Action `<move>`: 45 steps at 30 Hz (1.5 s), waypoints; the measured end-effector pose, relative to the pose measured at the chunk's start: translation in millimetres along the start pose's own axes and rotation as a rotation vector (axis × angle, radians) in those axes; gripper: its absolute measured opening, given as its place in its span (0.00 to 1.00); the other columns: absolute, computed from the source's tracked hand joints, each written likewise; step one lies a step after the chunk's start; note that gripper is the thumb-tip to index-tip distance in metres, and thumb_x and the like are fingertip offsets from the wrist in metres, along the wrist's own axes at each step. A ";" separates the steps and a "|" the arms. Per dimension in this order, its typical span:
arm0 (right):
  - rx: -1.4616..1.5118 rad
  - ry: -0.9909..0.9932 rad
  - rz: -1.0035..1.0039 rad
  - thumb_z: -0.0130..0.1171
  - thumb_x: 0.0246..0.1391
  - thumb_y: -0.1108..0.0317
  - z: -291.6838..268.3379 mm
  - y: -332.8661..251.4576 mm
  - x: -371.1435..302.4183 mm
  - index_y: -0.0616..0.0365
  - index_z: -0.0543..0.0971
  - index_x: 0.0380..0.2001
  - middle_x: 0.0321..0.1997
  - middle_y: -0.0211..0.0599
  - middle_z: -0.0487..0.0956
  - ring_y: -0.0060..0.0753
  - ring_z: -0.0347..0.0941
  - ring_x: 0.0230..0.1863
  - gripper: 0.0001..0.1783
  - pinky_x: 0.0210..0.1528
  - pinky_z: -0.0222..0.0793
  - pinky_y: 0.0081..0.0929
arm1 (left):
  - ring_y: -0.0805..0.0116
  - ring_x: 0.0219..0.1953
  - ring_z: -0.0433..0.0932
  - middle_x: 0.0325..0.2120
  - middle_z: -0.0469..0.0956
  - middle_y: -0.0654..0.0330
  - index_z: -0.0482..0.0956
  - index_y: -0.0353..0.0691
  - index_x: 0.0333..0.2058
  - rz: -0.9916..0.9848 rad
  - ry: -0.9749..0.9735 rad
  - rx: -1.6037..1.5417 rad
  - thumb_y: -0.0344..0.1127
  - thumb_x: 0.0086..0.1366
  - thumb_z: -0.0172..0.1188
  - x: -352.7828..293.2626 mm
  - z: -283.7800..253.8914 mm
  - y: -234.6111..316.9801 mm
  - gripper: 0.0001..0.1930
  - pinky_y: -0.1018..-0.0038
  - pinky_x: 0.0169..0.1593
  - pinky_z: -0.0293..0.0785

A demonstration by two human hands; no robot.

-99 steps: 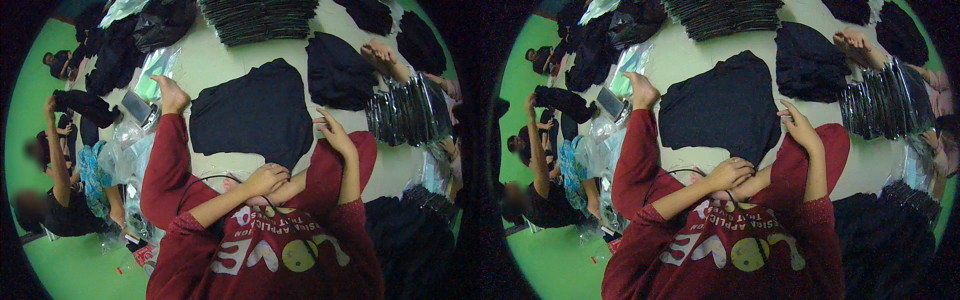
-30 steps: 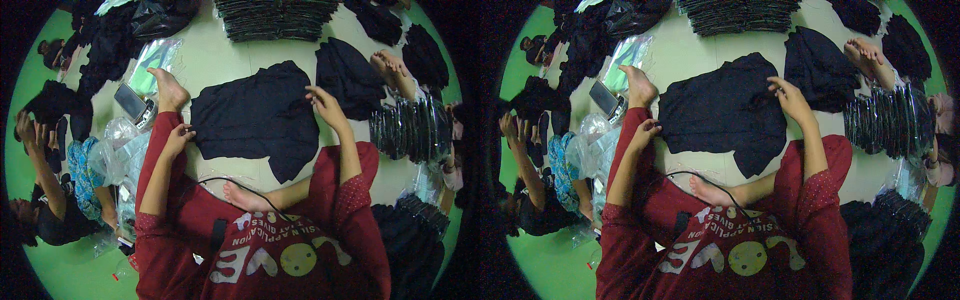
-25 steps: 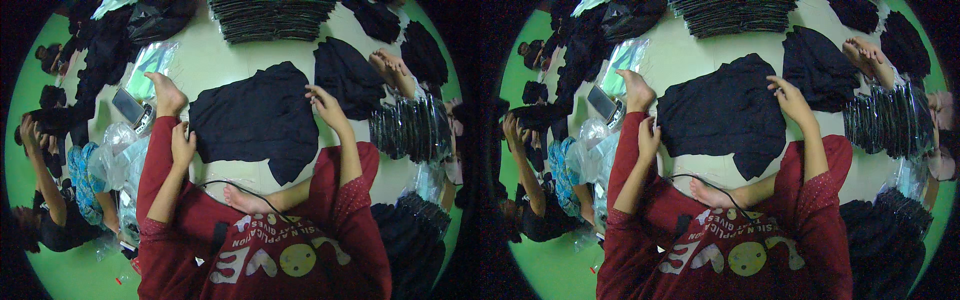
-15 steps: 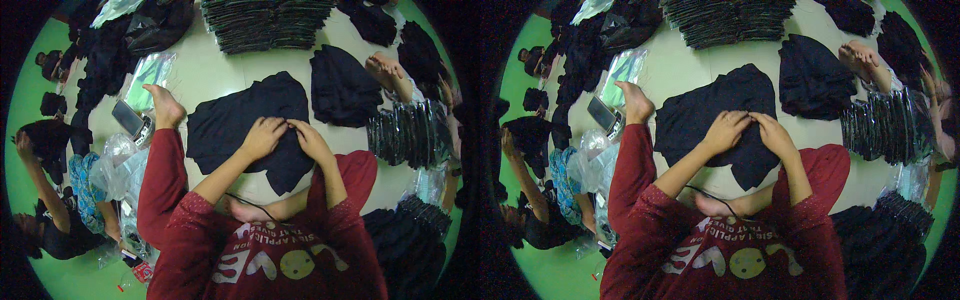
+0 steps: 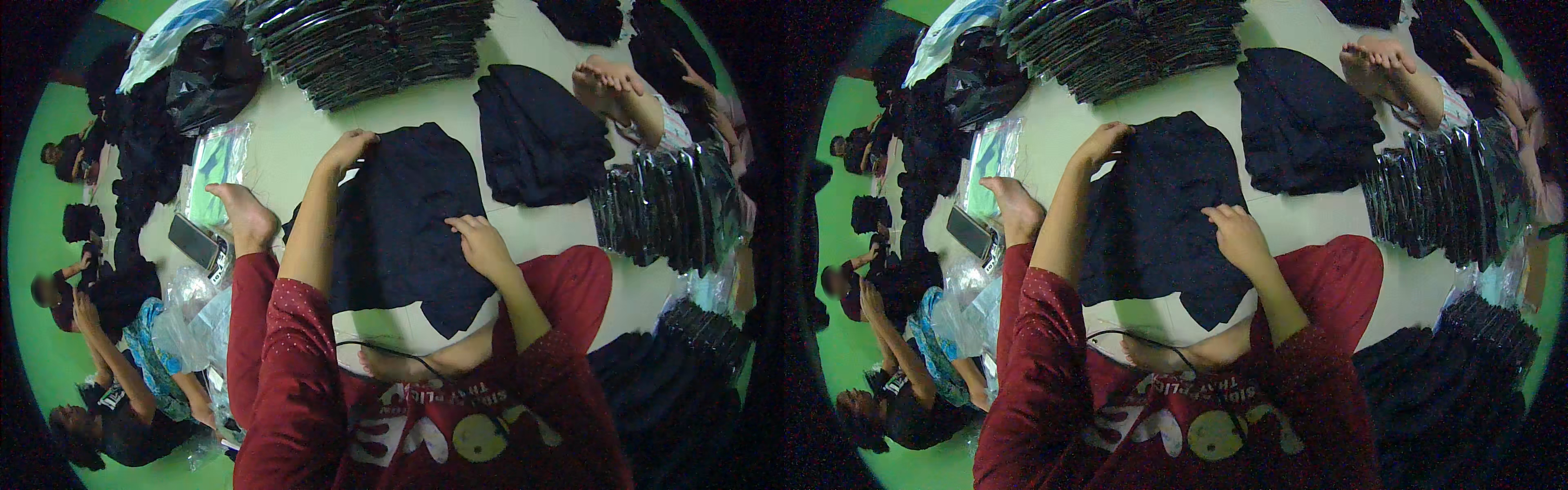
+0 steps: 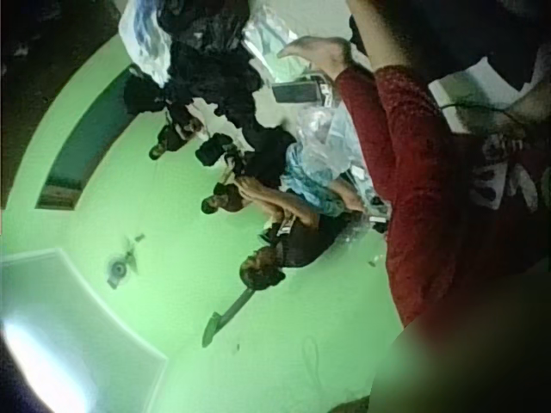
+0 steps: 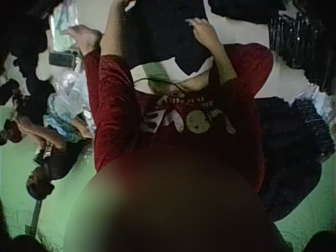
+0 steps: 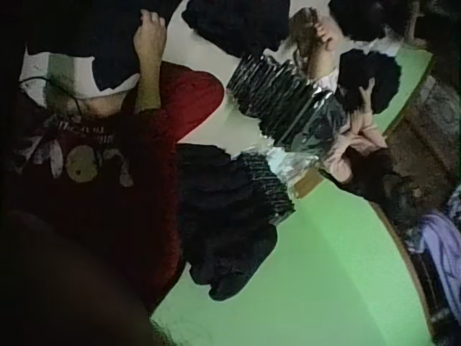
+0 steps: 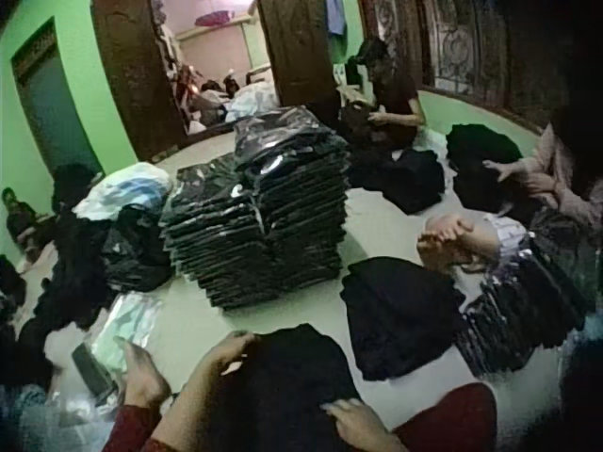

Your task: The person folds black t-shirts by hand on the floor, smoothing and aligning each piece before folding it into a compact rectangle. The folded shirts are stacked in a pile, and the person occasionally places a folded shirt into a clear plastic bag.

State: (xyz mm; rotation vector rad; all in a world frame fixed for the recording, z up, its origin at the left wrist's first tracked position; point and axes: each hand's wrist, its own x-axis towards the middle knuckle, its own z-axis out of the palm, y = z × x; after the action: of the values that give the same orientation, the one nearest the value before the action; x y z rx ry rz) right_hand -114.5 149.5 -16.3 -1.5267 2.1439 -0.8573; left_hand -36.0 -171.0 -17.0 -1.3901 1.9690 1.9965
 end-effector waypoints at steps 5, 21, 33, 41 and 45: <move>-0.015 -0.057 0.038 0.52 0.44 0.79 -0.8 0.3 1.0 0.54 0.74 0.47 0.41 0.38 0.74 0.44 0.69 0.44 0.23 0.48 0.67 0.36 | 0.66 0.39 0.73 0.36 0.75 0.59 0.74 0.34 0.43 0.018 -0.021 -0.166 0.42 0.53 0.62 5.3 22.3 1.5 0.22 0.75 0.45 0.68; 0.377 -0.066 0.164 0.46 0.52 0.81 -59.2 21.8 3.0 0.56 0.65 0.58 0.42 0.40 0.78 0.31 0.73 0.41 0.27 0.47 0.67 0.25 | 0.55 0.42 0.72 0.35 0.73 0.53 0.67 0.39 0.53 1.129 -0.093 0.935 0.24 0.47 0.59 -142.7 102.9 -50.0 0.30 0.61 0.53 0.66; 0.280 -0.068 -0.081 0.47 0.51 0.80 -27.7 -27.0 40.6 0.56 0.67 0.55 0.48 0.46 0.75 0.48 0.71 0.52 0.25 0.55 0.65 0.35 | 0.61 0.38 0.78 0.36 0.80 0.54 0.78 0.36 0.39 0.628 -0.049 0.270 0.32 0.60 0.57 -124.6 108.9 -42.5 0.10 0.72 0.45 0.71; 0.082 -0.302 -0.040 0.47 0.48 0.82 -26.6 -16.4 71.6 0.52 0.71 0.52 0.52 0.47 0.73 0.49 0.69 0.54 0.26 0.55 0.66 0.38 | 0.51 0.41 0.76 0.38 0.78 0.50 0.77 0.39 0.41 0.691 0.307 0.836 0.30 0.51 0.55 -130.5 -10.2 -57.2 0.16 0.62 0.46 0.72; 0.097 -0.218 -0.033 0.45 0.48 0.83 -35.1 -8.5 75.2 0.51 0.72 0.50 0.47 0.46 0.76 0.48 0.72 0.49 0.25 0.51 0.67 0.37 | 0.49 0.39 0.76 0.33 0.75 0.49 0.74 0.37 0.38 0.333 0.179 1.165 0.32 0.57 0.49 -138.9 -97.6 -79.6 0.11 0.59 0.41 0.73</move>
State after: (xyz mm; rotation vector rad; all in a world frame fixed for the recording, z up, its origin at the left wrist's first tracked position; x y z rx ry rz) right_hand -155.8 86.3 19.1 -1.5347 1.8999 -0.7559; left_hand 147.8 -156.7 17.5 -0.9354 2.7668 0.4206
